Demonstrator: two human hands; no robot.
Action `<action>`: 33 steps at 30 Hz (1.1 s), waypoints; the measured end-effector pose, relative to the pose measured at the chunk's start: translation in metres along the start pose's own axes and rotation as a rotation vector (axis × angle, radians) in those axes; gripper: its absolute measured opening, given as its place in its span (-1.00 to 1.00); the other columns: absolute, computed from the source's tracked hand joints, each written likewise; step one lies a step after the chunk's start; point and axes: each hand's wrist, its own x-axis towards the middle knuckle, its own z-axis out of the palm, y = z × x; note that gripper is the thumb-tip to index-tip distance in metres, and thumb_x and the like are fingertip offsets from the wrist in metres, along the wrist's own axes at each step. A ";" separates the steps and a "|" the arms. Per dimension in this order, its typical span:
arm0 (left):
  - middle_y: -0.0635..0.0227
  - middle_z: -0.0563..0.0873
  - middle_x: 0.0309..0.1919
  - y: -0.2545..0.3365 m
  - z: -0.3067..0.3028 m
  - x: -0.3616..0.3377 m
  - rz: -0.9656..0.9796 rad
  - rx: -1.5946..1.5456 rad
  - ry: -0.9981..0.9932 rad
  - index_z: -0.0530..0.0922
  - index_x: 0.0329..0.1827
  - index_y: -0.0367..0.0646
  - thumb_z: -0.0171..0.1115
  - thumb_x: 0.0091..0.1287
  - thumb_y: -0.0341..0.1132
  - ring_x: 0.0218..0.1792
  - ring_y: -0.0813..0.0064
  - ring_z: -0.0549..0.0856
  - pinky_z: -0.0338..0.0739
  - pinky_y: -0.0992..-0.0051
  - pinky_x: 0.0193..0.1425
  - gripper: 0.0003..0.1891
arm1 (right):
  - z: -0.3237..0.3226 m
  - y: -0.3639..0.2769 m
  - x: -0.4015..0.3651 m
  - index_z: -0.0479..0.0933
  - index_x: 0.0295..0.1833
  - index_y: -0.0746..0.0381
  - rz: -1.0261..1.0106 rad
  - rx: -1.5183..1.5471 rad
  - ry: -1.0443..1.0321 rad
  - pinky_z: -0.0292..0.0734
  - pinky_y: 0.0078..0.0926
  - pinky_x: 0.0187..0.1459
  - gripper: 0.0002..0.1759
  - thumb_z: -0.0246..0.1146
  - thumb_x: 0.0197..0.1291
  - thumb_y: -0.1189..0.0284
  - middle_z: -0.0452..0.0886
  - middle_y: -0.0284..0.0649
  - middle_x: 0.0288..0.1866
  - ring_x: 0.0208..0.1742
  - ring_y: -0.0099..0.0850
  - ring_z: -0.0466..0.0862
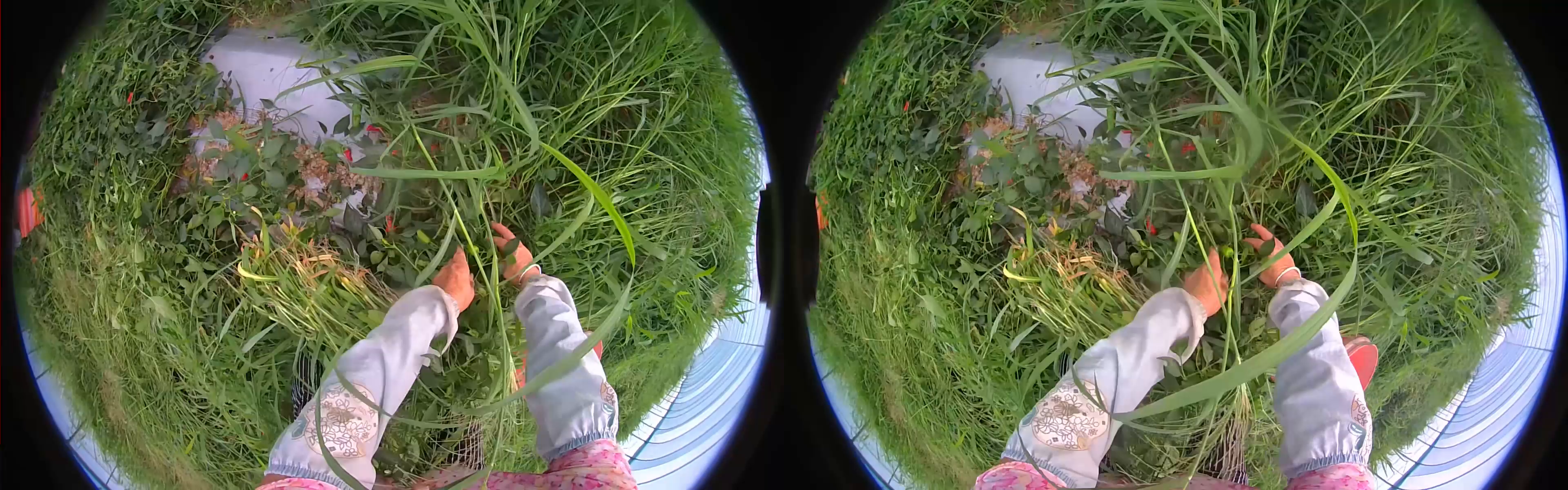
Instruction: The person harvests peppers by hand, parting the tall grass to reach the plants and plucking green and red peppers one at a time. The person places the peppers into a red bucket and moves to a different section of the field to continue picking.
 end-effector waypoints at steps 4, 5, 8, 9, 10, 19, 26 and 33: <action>-0.12 0.54 0.01 0.005 0.022 0.012 -0.136 -0.102 -0.240 0.11 0.38 -0.35 0.13 0.11 -0.52 0.04 -0.02 0.57 0.46 0.19 0.15 -0.29 | -0.058 -0.043 0.009 0.58 -0.27 0.22 0.169 0.146 0.530 0.59 -0.41 -0.24 -0.79 0.06 0.06 0.65 0.67 -0.22 -0.40 -0.34 -0.28 0.69; -0.13 0.54 0.01 0.006 0.019 0.007 -0.075 -0.018 -0.192 0.10 0.38 -0.35 0.13 0.11 -0.52 0.05 0.00 0.56 0.45 0.22 0.16 -0.29 | -0.081 -0.080 0.010 0.56 -0.30 0.23 0.118 0.139 0.472 0.58 -0.40 -0.25 -0.81 0.06 0.05 0.65 0.64 -0.19 -0.41 -0.36 -0.26 0.68; -0.13 0.54 0.01 0.007 0.008 0.000 0.012 0.110 -0.155 0.08 0.39 -0.38 0.13 0.11 -0.52 0.06 0.02 0.56 0.45 0.25 0.17 -0.27 | -0.081 -0.170 0.026 0.53 -0.32 0.19 -0.337 0.128 0.240 0.56 -0.29 -0.21 -0.89 0.14 0.01 0.57 0.60 -0.18 -0.39 -0.33 -0.15 0.63; -0.13 0.54 0.00 0.005 0.001 -0.002 0.019 0.109 -0.160 0.07 0.39 -0.39 0.13 0.11 -0.52 0.06 0.03 0.56 0.45 0.26 0.17 -0.27 | -0.071 -0.195 0.030 0.52 -0.23 0.15 -0.479 0.093 0.025 0.51 -0.23 -0.04 -0.85 0.19 0.01 0.50 0.63 -0.28 -0.26 -0.13 -0.26 0.62; -0.12 0.54 0.00 0.004 -0.004 -0.003 0.016 0.111 -0.167 0.06 0.39 -0.40 0.13 0.11 -0.52 0.06 0.03 0.56 0.45 0.26 0.17 -0.26 | -0.052 -0.214 0.033 0.52 -0.15 0.17 -0.500 -0.113 -0.194 0.49 -0.23 0.01 -0.75 0.21 -0.03 0.51 0.62 -0.21 -0.18 -0.07 -0.20 0.60; -0.10 0.55 -0.02 0.000 -0.031 -0.006 0.037 0.166 -0.257 -0.03 0.40 -0.51 0.13 0.11 -0.49 0.03 0.06 0.56 0.46 0.31 0.16 -0.21 | -0.127 -0.177 0.173 -0.03 0.45 0.32 -0.004 0.105 0.484 0.17 -0.31 0.37 -0.16 0.20 0.13 0.31 0.25 0.23 0.33 0.37 0.08 0.24; -0.07 0.63 -0.22 -0.006 -0.046 -0.008 0.077 0.172 -0.162 0.09 0.38 -0.47 0.03 0.19 -0.43 -0.17 0.00 0.63 0.50 0.15 -0.06 -0.33 | -0.151 0.047 0.074 0.30 0.29 0.23 0.527 -0.258 0.310 0.31 -0.29 0.28 -0.35 0.23 0.00 0.55 0.51 0.05 0.15 0.27 -0.02 0.41; -0.08 0.55 0.01 0.023 -0.037 -0.010 -0.006 0.397 -0.299 0.03 0.38 -0.54 0.01 0.15 -0.49 0.06 0.13 0.55 0.46 0.38 0.14 -0.30 | -0.055 -0.019 -0.024 0.22 0.39 0.17 0.472 0.923 0.502 0.30 -0.37 0.26 -0.35 0.17 0.14 0.55 0.42 -0.12 0.30 0.37 -0.27 0.33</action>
